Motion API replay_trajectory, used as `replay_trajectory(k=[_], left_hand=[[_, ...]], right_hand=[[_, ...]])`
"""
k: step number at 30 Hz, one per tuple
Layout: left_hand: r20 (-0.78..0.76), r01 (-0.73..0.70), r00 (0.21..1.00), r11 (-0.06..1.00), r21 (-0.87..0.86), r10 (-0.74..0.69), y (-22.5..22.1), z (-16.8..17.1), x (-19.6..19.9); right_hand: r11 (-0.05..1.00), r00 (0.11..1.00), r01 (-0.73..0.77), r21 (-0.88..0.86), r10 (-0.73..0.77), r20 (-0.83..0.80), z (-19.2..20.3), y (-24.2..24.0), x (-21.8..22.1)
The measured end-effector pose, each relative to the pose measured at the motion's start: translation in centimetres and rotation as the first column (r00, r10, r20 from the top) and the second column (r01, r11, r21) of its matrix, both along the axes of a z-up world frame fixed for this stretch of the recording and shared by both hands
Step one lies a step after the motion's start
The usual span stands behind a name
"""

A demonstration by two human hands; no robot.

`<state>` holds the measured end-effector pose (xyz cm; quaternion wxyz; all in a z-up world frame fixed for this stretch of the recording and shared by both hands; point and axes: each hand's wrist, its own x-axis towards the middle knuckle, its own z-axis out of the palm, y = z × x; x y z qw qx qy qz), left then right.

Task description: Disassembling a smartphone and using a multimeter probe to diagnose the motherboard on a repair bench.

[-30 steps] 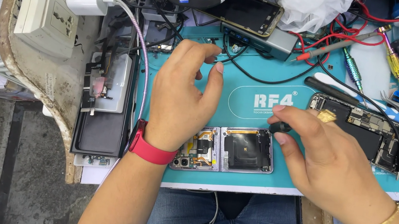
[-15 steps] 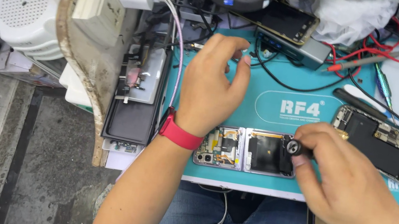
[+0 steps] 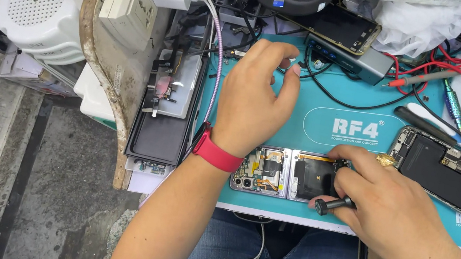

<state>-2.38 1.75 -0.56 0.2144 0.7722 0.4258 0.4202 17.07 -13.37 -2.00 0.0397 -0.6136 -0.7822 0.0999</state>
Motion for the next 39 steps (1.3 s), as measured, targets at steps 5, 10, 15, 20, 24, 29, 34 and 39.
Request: replay_trajectory(k=[5,10,15,20,24,29,34,39], left_hand=[[0.002,0.001,1.0,1.0,0.006,-0.001,-0.1,0.1,-0.1],[-0.004,0.006,1.0,1.0,0.01,-0.006,0.0,0.0,0.1],[0.027,0.013,1.0,1.0,-0.002,-0.012,0.1,-0.1,0.0],[0.073,0.053,0.996,0.998,0.041,-0.056,0.3,0.2,-0.3],[0.06,0.078,0.995,0.995,0.054,-0.082,0.3,0.2,-0.4],[-0.052,0.074,0.996,0.997,-0.039,-0.076,0.1,0.1,-0.1],[-0.188,0.069,0.978,0.99,-0.125,-0.092,0.3,-0.5,-0.2],[-0.314,0.142,0.923,0.957,-0.253,-0.22,-0.1,-0.4,0.3]], right_hand=[[1.0,1.0,-0.025,0.014,0.024,0.019,-0.4,0.2,0.0],[0.998,0.995,-0.059,0.038,0.056,0.08,-0.3,-0.1,0.0],[0.97,0.996,-0.086,0.229,0.079,0.039,-0.8,-0.5,-0.8],[0.932,0.994,0.056,0.357,-0.085,0.065,-0.3,-1.6,-2.5],[0.881,0.917,0.298,0.368,-0.371,0.145,-0.2,-1.7,-2.3],[0.909,0.929,0.281,0.307,-0.337,0.149,0.3,-2.8,-3.9],[0.945,0.954,0.249,0.211,-0.277,0.118,0.3,-3.1,-3.1],[0.957,0.946,0.288,-0.036,-0.29,-0.144,1.9,-3.1,-1.9]])
